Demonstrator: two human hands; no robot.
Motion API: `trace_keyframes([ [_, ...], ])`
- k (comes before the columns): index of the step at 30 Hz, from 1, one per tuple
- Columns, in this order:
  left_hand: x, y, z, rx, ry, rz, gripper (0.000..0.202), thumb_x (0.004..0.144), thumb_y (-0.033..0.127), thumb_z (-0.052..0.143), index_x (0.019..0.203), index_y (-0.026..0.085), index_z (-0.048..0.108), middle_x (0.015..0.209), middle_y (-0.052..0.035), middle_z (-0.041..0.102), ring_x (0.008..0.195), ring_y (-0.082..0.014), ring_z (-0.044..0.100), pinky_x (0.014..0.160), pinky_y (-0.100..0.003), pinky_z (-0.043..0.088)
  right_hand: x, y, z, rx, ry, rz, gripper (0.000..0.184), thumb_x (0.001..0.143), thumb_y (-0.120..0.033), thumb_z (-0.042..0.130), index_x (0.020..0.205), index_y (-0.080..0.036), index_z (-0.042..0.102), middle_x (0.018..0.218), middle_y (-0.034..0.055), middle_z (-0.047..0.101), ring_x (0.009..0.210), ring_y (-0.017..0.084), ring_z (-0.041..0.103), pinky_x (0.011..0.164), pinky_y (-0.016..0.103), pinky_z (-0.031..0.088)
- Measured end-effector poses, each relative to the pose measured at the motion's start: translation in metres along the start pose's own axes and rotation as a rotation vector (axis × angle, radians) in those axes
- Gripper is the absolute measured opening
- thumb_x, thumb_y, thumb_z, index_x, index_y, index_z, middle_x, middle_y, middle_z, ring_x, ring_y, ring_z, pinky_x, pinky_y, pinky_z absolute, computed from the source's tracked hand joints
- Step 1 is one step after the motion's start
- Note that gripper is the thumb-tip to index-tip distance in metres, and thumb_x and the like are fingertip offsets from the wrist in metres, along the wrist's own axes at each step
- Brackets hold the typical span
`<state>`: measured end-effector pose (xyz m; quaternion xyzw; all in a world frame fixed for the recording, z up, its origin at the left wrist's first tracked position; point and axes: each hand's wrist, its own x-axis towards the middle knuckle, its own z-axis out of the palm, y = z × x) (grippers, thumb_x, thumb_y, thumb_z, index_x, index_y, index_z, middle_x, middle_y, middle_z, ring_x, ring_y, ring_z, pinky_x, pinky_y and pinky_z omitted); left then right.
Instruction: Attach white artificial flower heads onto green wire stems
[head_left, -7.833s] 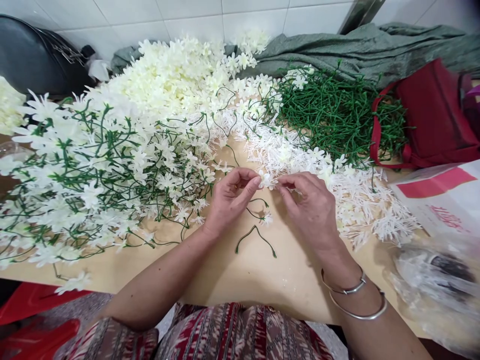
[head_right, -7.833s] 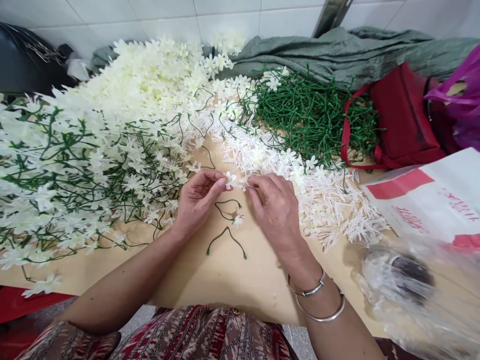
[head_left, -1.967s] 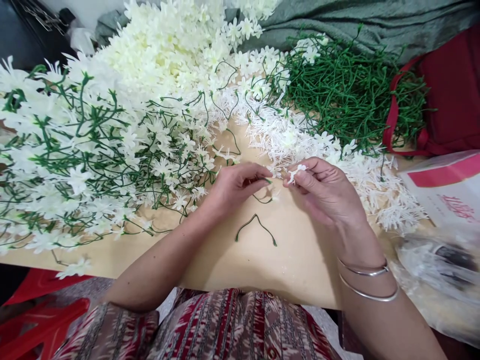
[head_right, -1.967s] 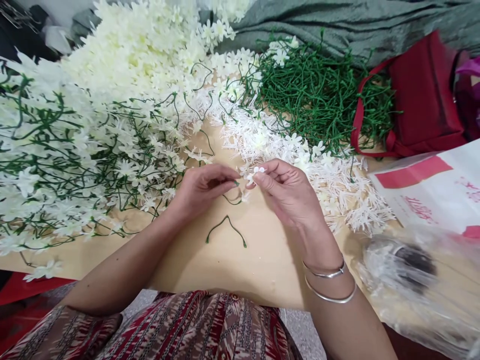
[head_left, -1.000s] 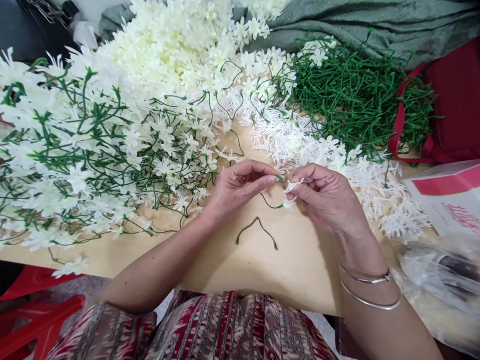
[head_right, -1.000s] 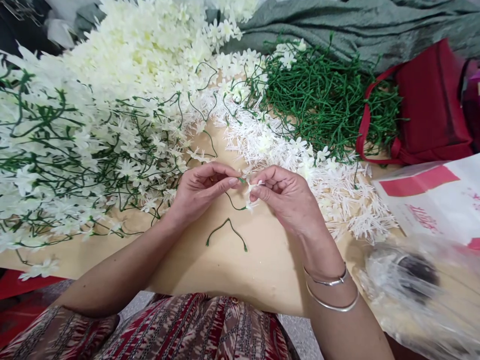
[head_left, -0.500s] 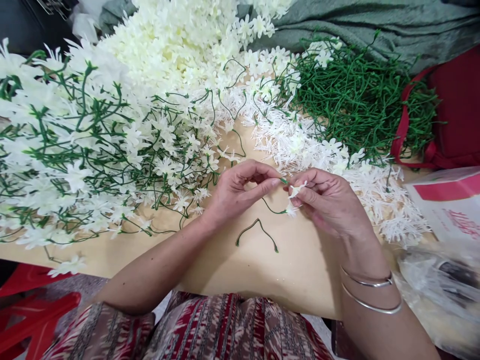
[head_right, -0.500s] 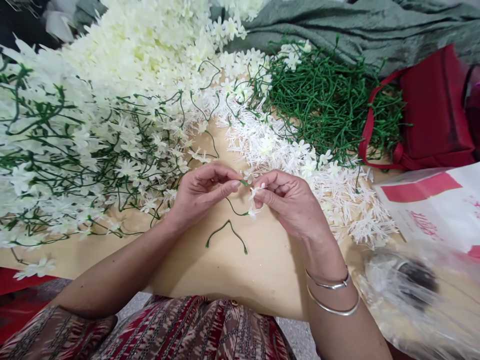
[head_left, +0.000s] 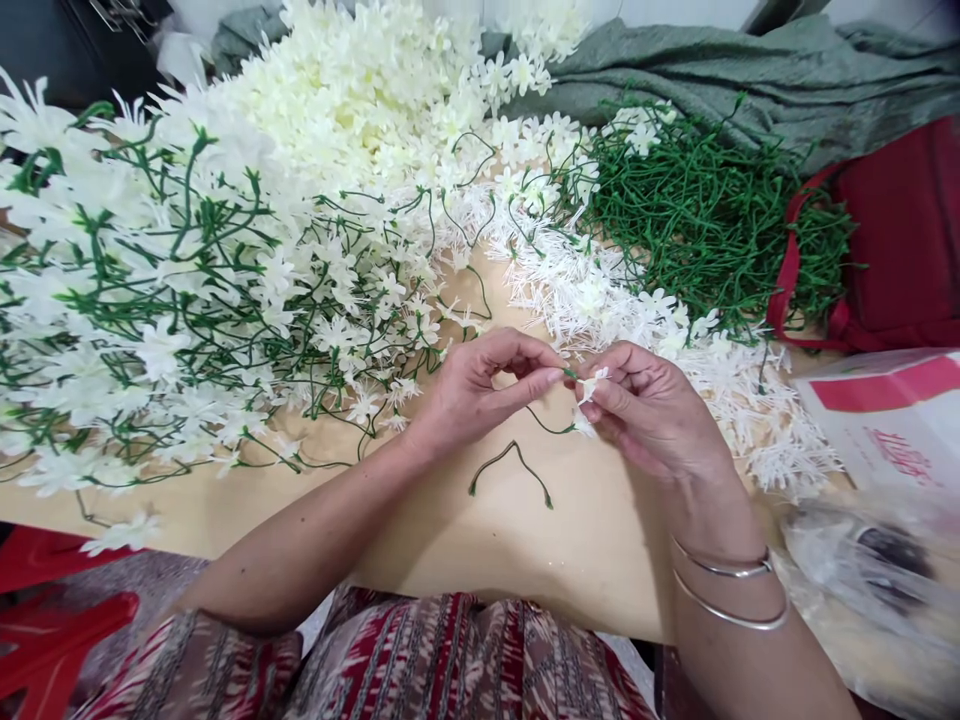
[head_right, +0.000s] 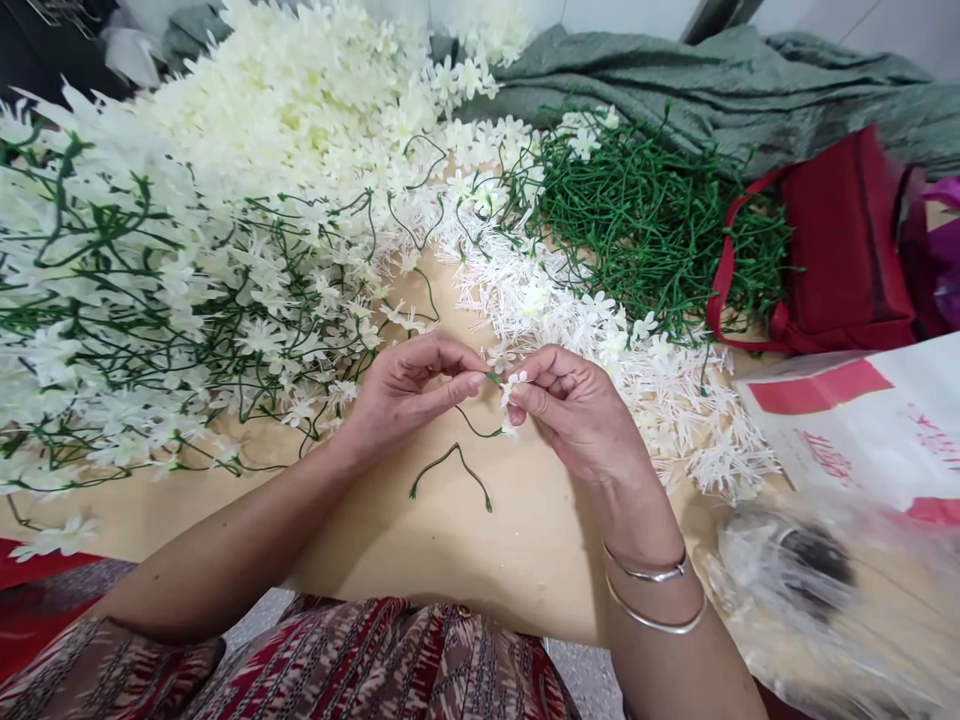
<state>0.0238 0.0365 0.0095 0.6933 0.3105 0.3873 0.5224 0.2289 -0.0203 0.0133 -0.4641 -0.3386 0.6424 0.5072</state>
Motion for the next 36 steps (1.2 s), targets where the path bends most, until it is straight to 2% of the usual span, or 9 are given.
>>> trace_keyframes([
  [3,-0.001,0.000,0.001,-0.025,-0.010,-0.009,0.014,0.095,0.033,0.078,0.095,0.018,0.079,0.087,-0.0048,0.076,0.076,-0.0128,0.066,0.074,-0.027,0.055,0.001,0.001,0.000,-0.029,0.002,-0.012,0.036,0.068,-0.043,0.100,0.077,-0.023,0.071,0.063,-0.0038,0.067,0.053,0.010,0.059,0.054,0.025,0.051],
  [7,-0.001,0.001,0.005,-0.081,-0.027,-0.053,0.021,0.094,0.038,0.080,0.093,0.018,0.078,0.084,-0.0047,0.076,0.075,-0.0131,0.066,0.074,-0.027,0.056,0.002,0.001,0.001,-0.025,0.010,-0.007,0.038,0.066,-0.045,0.100,0.075,-0.023,0.070,0.062,-0.0035,0.068,0.052,0.011,0.060,0.053,0.026,0.050],
  [12,-0.002,-0.001,0.013,-0.318,-0.041,-0.145,0.034,0.091,0.050,0.082,0.090,0.016,0.073,0.079,-0.0024,0.073,0.074,-0.0117,0.067,0.072,-0.026,0.056,0.004,0.005,0.002,-0.001,0.017,0.000,0.038,0.064,-0.045,0.102,0.074,-0.023,0.072,0.061,-0.0039,0.068,0.052,0.010,0.059,0.054,0.025,0.050],
  [17,-0.002,-0.007,0.018,-0.439,-0.042,-0.217,0.034,0.090,0.048,0.084,0.091,0.016,0.072,0.081,-0.0021,0.074,0.076,-0.0117,0.070,0.077,-0.026,0.059,0.008,0.012,0.003,0.061,0.042,-0.049,0.035,0.063,-0.040,0.103,0.071,-0.023,0.074,0.069,-0.0026,0.070,0.055,0.008,0.059,0.056,0.023,0.049],
  [26,-0.005,-0.018,0.021,-0.373,-0.026,-0.181,0.031,0.094,0.048,0.079,0.093,0.017,0.072,0.081,-0.0022,0.075,0.074,-0.0116,0.070,0.075,-0.026,0.059,0.009,0.012,0.002,0.015,0.053,0.047,0.041,0.061,-0.047,0.102,0.072,-0.022,0.073,0.069,-0.0018,0.071,0.054,0.010,0.060,0.055,0.025,0.051],
  [36,-0.008,-0.014,0.022,-0.336,0.015,-0.207,0.035,0.094,0.052,0.078,0.092,0.018,0.071,0.081,-0.0019,0.073,0.075,-0.0126,0.070,0.075,-0.026,0.059,0.012,0.009,0.010,-0.013,0.055,0.014,0.038,0.062,-0.045,0.102,0.069,-0.023,0.071,0.068,-0.0019,0.071,0.055,0.011,0.060,0.055,0.027,0.053],
])
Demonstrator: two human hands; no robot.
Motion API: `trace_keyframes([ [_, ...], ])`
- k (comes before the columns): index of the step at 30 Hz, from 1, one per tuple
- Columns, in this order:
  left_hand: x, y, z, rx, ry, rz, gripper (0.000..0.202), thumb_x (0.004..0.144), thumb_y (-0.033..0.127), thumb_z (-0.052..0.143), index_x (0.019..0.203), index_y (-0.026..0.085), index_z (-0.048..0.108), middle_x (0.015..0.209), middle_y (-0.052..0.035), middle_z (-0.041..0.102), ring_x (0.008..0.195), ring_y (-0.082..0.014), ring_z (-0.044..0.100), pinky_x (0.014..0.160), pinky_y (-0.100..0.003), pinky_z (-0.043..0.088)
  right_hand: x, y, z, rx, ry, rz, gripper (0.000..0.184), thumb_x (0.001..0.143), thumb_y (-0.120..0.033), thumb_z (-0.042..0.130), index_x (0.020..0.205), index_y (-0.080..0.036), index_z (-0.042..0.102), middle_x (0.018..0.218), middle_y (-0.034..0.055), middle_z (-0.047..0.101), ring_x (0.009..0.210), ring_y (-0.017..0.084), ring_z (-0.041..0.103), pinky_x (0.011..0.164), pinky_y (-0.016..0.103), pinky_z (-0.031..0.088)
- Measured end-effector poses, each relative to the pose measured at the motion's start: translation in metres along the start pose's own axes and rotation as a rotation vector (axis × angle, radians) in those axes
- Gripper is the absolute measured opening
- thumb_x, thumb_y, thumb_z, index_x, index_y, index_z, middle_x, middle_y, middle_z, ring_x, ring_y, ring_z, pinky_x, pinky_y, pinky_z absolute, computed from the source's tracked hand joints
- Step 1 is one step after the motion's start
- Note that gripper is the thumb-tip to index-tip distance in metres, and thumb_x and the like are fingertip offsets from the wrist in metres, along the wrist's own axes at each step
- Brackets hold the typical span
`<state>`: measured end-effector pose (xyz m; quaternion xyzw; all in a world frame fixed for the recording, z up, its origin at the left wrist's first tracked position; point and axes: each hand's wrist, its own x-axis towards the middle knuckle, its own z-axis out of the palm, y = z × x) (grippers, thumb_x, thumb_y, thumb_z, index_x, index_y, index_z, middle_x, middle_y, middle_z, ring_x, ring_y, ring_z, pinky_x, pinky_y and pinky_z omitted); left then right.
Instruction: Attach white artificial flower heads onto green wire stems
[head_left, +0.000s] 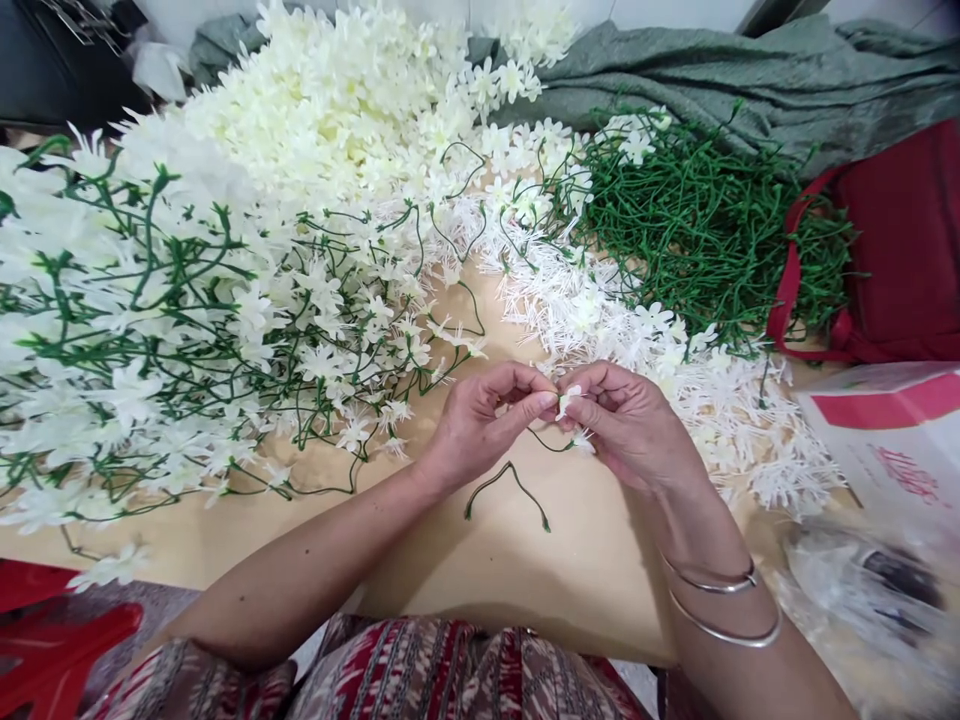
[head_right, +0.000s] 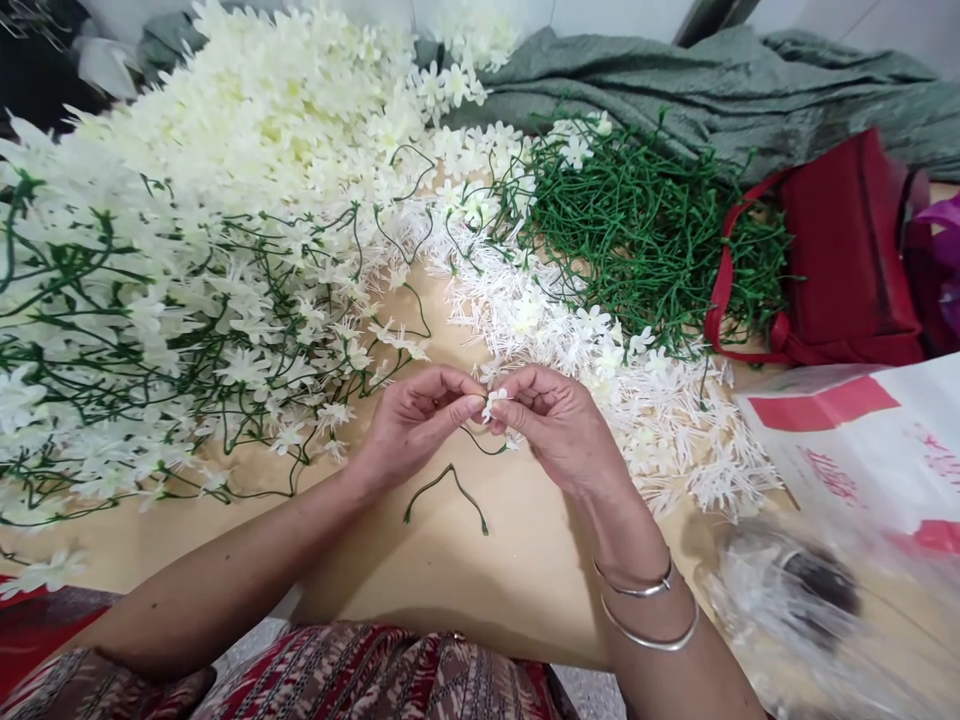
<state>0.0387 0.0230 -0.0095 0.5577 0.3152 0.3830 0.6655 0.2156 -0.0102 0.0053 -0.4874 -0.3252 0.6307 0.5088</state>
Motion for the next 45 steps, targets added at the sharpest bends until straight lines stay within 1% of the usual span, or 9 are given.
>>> trace_keyframes([
  [4,0.002,-0.001,0.000,-0.006,0.002,-0.022,0.039,0.093,0.056,0.077,0.092,0.018,0.070,0.080,-0.0024,0.072,0.076,-0.0142,0.070,0.074,-0.028,0.060,0.001,-0.001,0.000,-0.004,-0.007,0.001,0.036,0.064,-0.045,0.101,0.069,-0.024,0.072,0.067,-0.0018,0.070,0.056,0.011,0.060,0.057,0.027,0.054],
  [8,0.004,-0.002,-0.001,-0.069,-0.019,-0.012,0.036,0.093,0.052,0.079,0.091,0.018,0.069,0.079,-0.0007,0.071,0.075,-0.0120,0.069,0.074,-0.026,0.060,0.000,0.001,-0.002,-0.013,-0.001,-0.011,0.037,0.063,-0.047,0.101,0.072,-0.024,0.073,0.070,-0.0012,0.071,0.059,0.012,0.062,0.059,0.028,0.056],
  [13,0.004,0.000,0.001,-0.146,-0.022,-0.023,0.032,0.092,0.046,0.082,0.090,0.017,0.068,0.081,-0.0006,0.071,0.076,-0.0110,0.070,0.077,-0.025,0.060,-0.002,0.002,-0.001,0.024,0.008,-0.032,0.035,0.063,-0.044,0.102,0.075,-0.025,0.076,0.072,-0.0015,0.073,0.061,0.011,0.065,0.063,0.027,0.058],
  [17,0.002,-0.001,0.001,-0.101,-0.011,-0.004,0.034,0.092,0.048,0.081,0.090,0.017,0.069,0.081,-0.0009,0.070,0.076,-0.0115,0.069,0.077,-0.026,0.059,-0.002,0.003,-0.002,0.003,0.004,-0.046,0.036,0.065,-0.046,0.101,0.073,-0.024,0.073,0.071,-0.0007,0.072,0.060,0.012,0.065,0.060,0.028,0.056],
  [25,0.002,0.001,-0.001,-0.010,-0.011,0.036,0.031,0.095,0.048,0.078,0.092,0.018,0.071,0.084,-0.0021,0.074,0.076,-0.0112,0.069,0.076,-0.024,0.058,-0.005,-0.004,-0.003,0.019,-0.025,0.057,0.035,0.065,-0.045,0.100,0.071,-0.023,0.073,0.068,-0.0007,0.072,0.053,0.010,0.058,0.053,0.026,0.050],
  [32,0.001,0.008,-0.001,0.152,-0.023,0.106,0.023,0.098,0.038,0.074,0.088,0.017,0.073,0.082,-0.0036,0.075,0.075,-0.0122,0.068,0.076,-0.025,0.057,-0.006,-0.011,-0.007,-0.003,-0.066,0.117,0.039,0.065,-0.045,0.099,0.067,-0.021,0.069,0.059,-0.0030,0.063,0.050,0.010,0.054,0.048,0.024,0.044],
  [35,0.001,0.008,-0.002,0.189,-0.028,0.117,0.019,0.098,0.034,0.072,0.088,0.017,0.072,0.082,-0.0036,0.076,0.075,-0.0125,0.069,0.077,-0.025,0.058,-0.007,-0.010,-0.008,-0.011,-0.091,0.113,0.036,0.070,-0.042,0.098,0.069,-0.021,0.069,0.058,-0.0028,0.063,0.051,0.009,0.054,0.050,0.024,0.045],
  [38,0.002,0.006,-0.003,0.189,-0.026,0.107,0.019,0.099,0.033,0.072,0.088,0.018,0.072,0.081,-0.0031,0.076,0.074,-0.0122,0.068,0.076,-0.025,0.057,-0.007,-0.009,-0.008,-0.011,-0.091,0.125,0.035,0.069,-0.042,0.099,0.070,-0.021,0.070,0.061,-0.0025,0.065,0.053,0.010,0.057,0.052,0.024,0.046],
  [45,-0.001,0.007,0.000,0.132,-0.080,0.023,0.028,0.099,0.044,0.073,0.092,0.017,0.071,0.081,-0.0045,0.079,0.078,-0.0157,0.074,0.080,-0.029,0.060,-0.004,-0.011,-0.007,0.022,-0.074,0.169,0.038,0.068,-0.044,0.099,0.072,-0.022,0.069,0.058,-0.0033,0.064,0.052,0.011,0.058,0.055,0.025,0.051],
])
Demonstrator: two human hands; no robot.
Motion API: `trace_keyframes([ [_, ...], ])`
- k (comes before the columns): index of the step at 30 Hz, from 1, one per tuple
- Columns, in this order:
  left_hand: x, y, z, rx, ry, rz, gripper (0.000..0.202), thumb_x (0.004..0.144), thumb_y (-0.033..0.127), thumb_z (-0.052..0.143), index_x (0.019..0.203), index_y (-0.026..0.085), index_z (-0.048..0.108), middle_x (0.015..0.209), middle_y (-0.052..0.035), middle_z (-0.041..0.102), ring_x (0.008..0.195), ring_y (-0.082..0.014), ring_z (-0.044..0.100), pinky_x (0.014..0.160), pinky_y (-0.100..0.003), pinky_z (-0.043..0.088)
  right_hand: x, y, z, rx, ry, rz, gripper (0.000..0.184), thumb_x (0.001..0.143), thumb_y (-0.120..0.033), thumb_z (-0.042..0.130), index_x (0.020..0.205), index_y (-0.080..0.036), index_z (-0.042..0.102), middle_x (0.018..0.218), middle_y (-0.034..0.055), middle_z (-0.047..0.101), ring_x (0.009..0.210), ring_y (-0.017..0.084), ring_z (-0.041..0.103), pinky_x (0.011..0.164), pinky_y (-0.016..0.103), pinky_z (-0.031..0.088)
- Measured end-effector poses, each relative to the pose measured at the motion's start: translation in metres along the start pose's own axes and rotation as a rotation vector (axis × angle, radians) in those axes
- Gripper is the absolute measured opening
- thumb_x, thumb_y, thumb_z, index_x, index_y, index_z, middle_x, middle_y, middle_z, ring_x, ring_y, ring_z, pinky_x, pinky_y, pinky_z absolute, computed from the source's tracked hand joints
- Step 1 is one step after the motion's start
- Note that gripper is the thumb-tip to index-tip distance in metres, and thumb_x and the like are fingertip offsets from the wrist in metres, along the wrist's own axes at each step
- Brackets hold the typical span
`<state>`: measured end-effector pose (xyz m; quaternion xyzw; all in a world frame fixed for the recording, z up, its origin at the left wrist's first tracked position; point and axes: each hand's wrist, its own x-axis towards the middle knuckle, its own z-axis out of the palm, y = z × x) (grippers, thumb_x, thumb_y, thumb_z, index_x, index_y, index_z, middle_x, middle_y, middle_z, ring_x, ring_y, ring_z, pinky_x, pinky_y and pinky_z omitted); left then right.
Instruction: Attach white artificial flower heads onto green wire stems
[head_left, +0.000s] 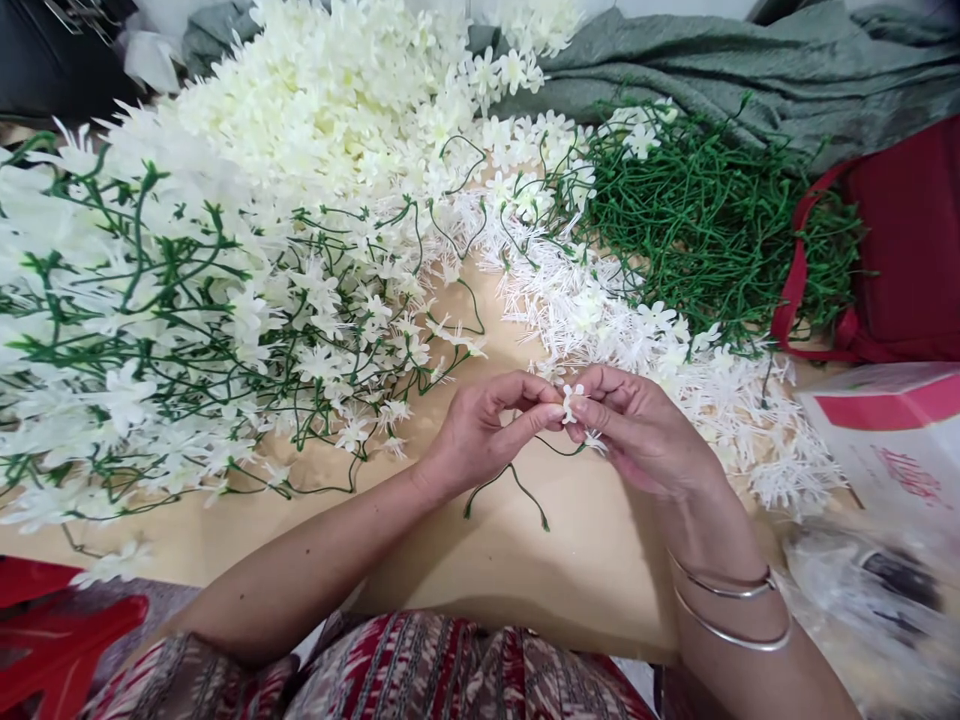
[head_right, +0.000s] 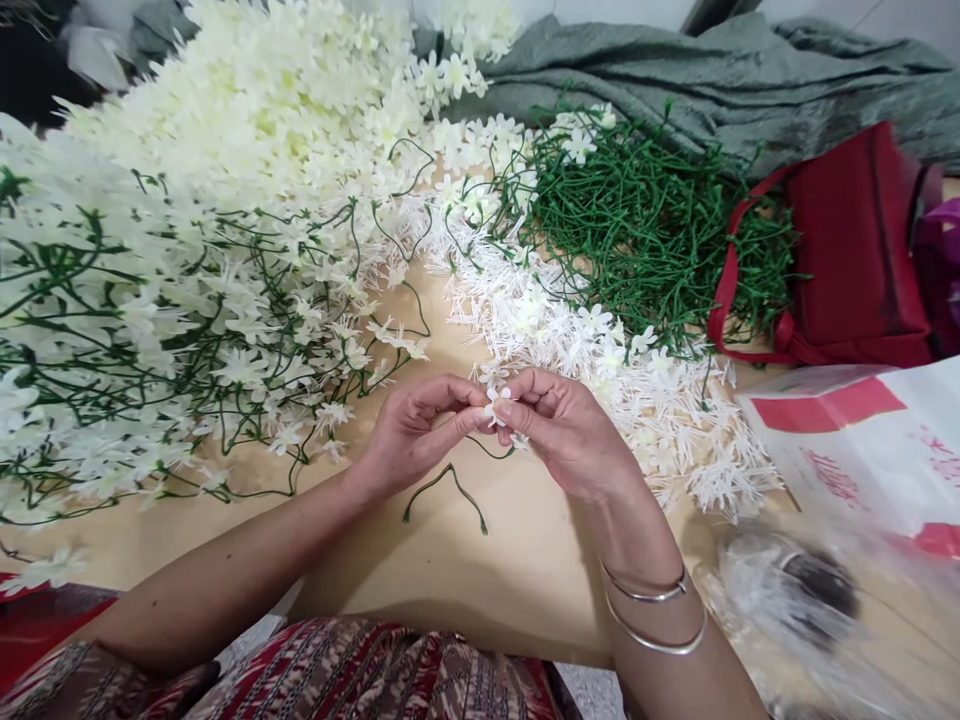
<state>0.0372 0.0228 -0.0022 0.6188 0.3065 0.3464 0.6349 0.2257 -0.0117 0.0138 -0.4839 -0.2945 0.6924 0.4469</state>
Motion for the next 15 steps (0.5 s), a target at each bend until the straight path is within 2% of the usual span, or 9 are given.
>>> trace_keyframes([
  [3,-0.0005,-0.0003,0.0023,-0.037,0.035,-0.019,0.033,0.098,0.050,0.073,0.092,0.017,0.070,0.082,-0.0047,0.078,0.077,-0.0151,0.074,0.077,-0.028,0.061,0.0009,0.0029,-0.0015,0.020,0.008,-0.024,0.038,0.066,-0.045,0.100,0.071,-0.022,0.070,0.063,-0.0018,0.067,0.054,0.011,0.058,0.055,0.025,0.051],
  [7,0.0005,-0.0012,0.0030,-0.123,0.107,-0.019,0.030,0.097,0.048,0.075,0.093,0.018,0.069,0.085,-0.0035,0.077,0.078,-0.0130,0.073,0.079,-0.026,0.061,0.0006,0.0064,-0.0050,0.045,0.036,-0.059,0.035,0.065,-0.044,0.101,0.078,-0.023,0.076,0.075,-0.0002,0.071,0.058,0.010,0.059,0.054,0.025,0.051],
  [15,0.0010,-0.0021,0.0020,-0.193,0.101,-0.032,0.025,0.098,0.043,0.075,0.096,0.019,0.070,0.086,-0.0021,0.076,0.080,-0.0117,0.073,0.081,-0.025,0.060,-0.0010,0.0062,-0.0034,0.020,0.067,-0.073,0.033,0.066,-0.043,0.100,0.079,-0.024,0.078,0.079,0.0009,0.072,0.060,0.010,0.059,0.046,0.022,0.044],
])
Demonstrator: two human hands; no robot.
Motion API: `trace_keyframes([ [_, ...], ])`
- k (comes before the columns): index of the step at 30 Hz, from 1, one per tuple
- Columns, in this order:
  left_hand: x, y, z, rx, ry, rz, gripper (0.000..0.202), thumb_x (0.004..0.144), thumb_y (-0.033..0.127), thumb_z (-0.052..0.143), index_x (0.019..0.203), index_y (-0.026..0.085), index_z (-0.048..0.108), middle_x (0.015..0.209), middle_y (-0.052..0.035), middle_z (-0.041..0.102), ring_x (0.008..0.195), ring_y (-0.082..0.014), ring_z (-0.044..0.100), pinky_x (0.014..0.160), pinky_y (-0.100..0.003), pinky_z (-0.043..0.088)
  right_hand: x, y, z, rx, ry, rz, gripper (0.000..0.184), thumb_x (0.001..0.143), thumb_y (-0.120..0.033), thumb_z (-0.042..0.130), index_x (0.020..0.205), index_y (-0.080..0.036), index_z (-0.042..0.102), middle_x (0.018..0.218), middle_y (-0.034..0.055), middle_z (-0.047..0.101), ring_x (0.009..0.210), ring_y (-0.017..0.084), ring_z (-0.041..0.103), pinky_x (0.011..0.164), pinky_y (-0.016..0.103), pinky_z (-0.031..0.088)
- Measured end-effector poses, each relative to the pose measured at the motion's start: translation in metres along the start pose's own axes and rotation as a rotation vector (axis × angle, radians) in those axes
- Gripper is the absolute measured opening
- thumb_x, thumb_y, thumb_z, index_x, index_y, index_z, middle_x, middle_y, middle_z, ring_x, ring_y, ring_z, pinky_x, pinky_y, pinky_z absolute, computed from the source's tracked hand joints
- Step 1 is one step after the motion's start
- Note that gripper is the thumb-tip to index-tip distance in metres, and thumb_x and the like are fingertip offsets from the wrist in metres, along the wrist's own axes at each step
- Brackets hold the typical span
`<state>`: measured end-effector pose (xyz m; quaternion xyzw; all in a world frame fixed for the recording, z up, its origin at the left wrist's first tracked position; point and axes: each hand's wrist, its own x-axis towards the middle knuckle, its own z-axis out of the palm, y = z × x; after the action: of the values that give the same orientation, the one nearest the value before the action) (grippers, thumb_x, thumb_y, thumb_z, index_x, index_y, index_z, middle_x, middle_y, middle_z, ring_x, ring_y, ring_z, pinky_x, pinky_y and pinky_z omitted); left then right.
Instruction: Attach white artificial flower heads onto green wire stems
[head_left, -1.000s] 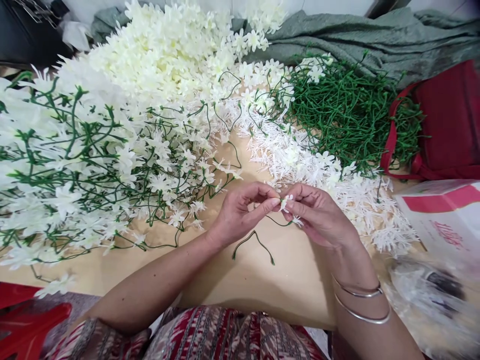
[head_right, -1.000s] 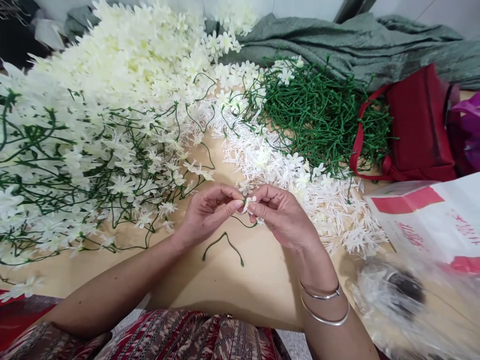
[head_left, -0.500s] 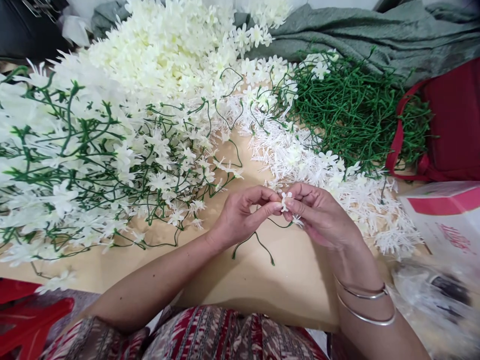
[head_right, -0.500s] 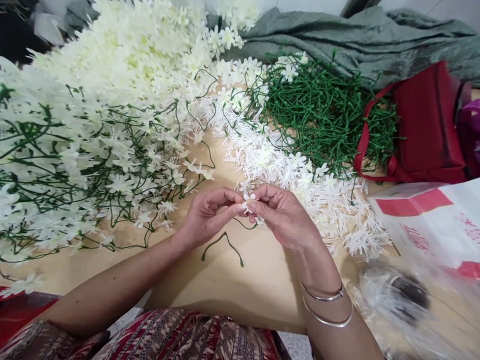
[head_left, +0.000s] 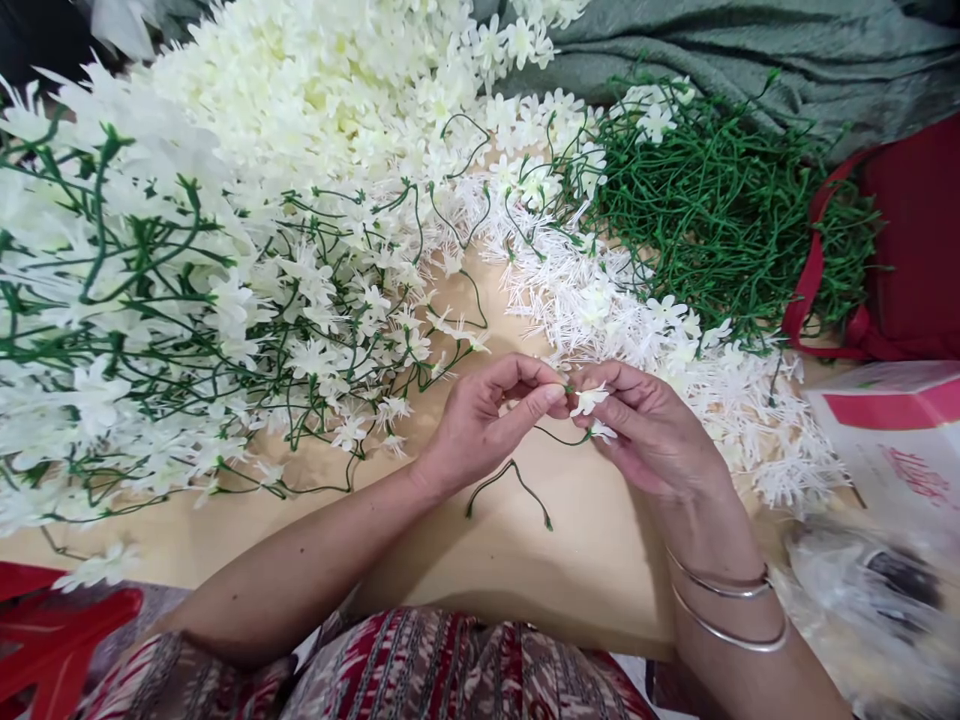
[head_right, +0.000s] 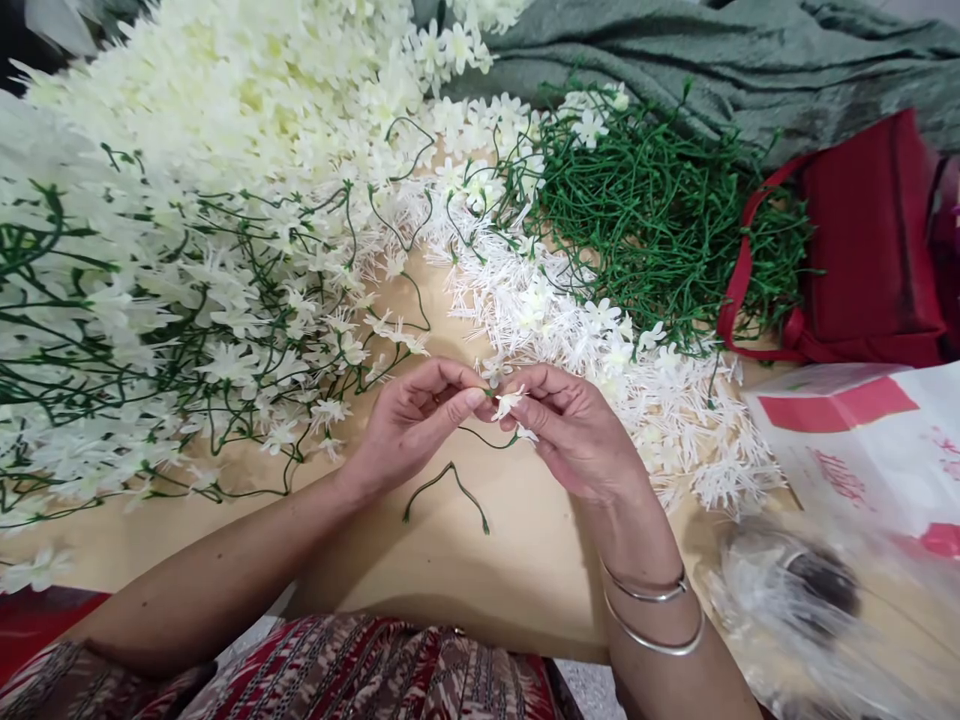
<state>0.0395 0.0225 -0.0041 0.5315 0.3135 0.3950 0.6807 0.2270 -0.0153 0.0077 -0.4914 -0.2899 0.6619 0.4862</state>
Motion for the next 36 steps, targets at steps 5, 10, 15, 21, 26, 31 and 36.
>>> trace_keyframes([
  [5,0.000,0.000,0.000,0.017,-0.008,0.006,0.031,0.096,0.048,0.076,0.094,0.017,0.070,0.086,-0.0027,0.075,0.079,-0.0121,0.071,0.079,-0.026,0.059,-0.001,-0.001,0.004,-0.009,-0.001,-0.007,0.035,0.068,-0.045,0.099,0.077,-0.023,0.074,0.069,-0.0016,0.065,0.058,0.010,0.059,0.048,0.022,0.047],
  [10,-0.001,0.002,0.001,0.032,0.000,0.025,0.028,0.097,0.044,0.077,0.094,0.017,0.070,0.085,-0.0018,0.074,0.077,-0.0116,0.071,0.078,-0.025,0.059,-0.001,-0.004,0.008,0.016,0.028,0.024,0.037,0.063,-0.045,0.102,0.074,-0.022,0.074,0.063,-0.0026,0.063,0.055,0.010,0.056,0.049,0.023,0.048],
  [15,-0.001,0.002,0.001,0.059,-0.003,0.052,0.027,0.098,0.042,0.075,0.093,0.017,0.070,0.084,-0.0020,0.074,0.076,-0.0116,0.070,0.076,-0.025,0.060,-0.003,-0.004,0.010,0.000,0.012,0.011,0.036,0.066,-0.046,0.100,0.074,-0.022,0.074,0.063,-0.0022,0.064,0.054,0.009,0.055,0.051,0.024,0.049],
  [21,-0.001,-0.001,0.000,0.084,-0.014,0.036,0.027,0.099,0.043,0.074,0.095,0.017,0.069,0.081,-0.0023,0.073,0.074,-0.0118,0.071,0.073,-0.025,0.061,-0.003,-0.003,0.008,-0.007,-0.041,0.021,0.035,0.072,-0.047,0.097,0.078,-0.023,0.072,0.063,-0.0020,0.065,0.057,0.012,0.058,0.059,0.028,0.051],
  [26,-0.001,-0.002,-0.001,0.074,-0.022,0.026,0.031,0.099,0.047,0.073,0.096,0.017,0.068,0.081,-0.0019,0.073,0.072,-0.0119,0.071,0.073,-0.026,0.062,-0.002,-0.002,0.009,-0.030,-0.059,0.032,0.037,0.073,-0.049,0.095,0.081,-0.022,0.070,0.065,-0.0024,0.064,0.058,0.012,0.060,0.060,0.029,0.051],
  [31,-0.002,-0.001,-0.001,0.095,-0.006,-0.003,0.031,0.099,0.047,0.074,0.095,0.017,0.069,0.077,-0.0012,0.073,0.071,-0.0130,0.072,0.072,-0.027,0.061,-0.001,-0.001,0.011,-0.006,-0.060,0.019,0.039,0.071,-0.049,0.096,0.081,-0.022,0.070,0.066,-0.0028,0.064,0.059,0.013,0.061,0.061,0.029,0.051],
  [36,-0.002,-0.001,-0.001,0.122,-0.020,0.008,0.028,0.099,0.044,0.074,0.095,0.017,0.069,0.078,-0.0012,0.073,0.071,-0.0128,0.072,0.072,-0.026,0.060,0.000,-0.003,0.011,0.040,-0.075,0.013,0.038,0.069,-0.047,0.098,0.078,-0.021,0.072,0.065,-0.0021,0.068,0.057,0.011,0.061,0.060,0.028,0.049],
])
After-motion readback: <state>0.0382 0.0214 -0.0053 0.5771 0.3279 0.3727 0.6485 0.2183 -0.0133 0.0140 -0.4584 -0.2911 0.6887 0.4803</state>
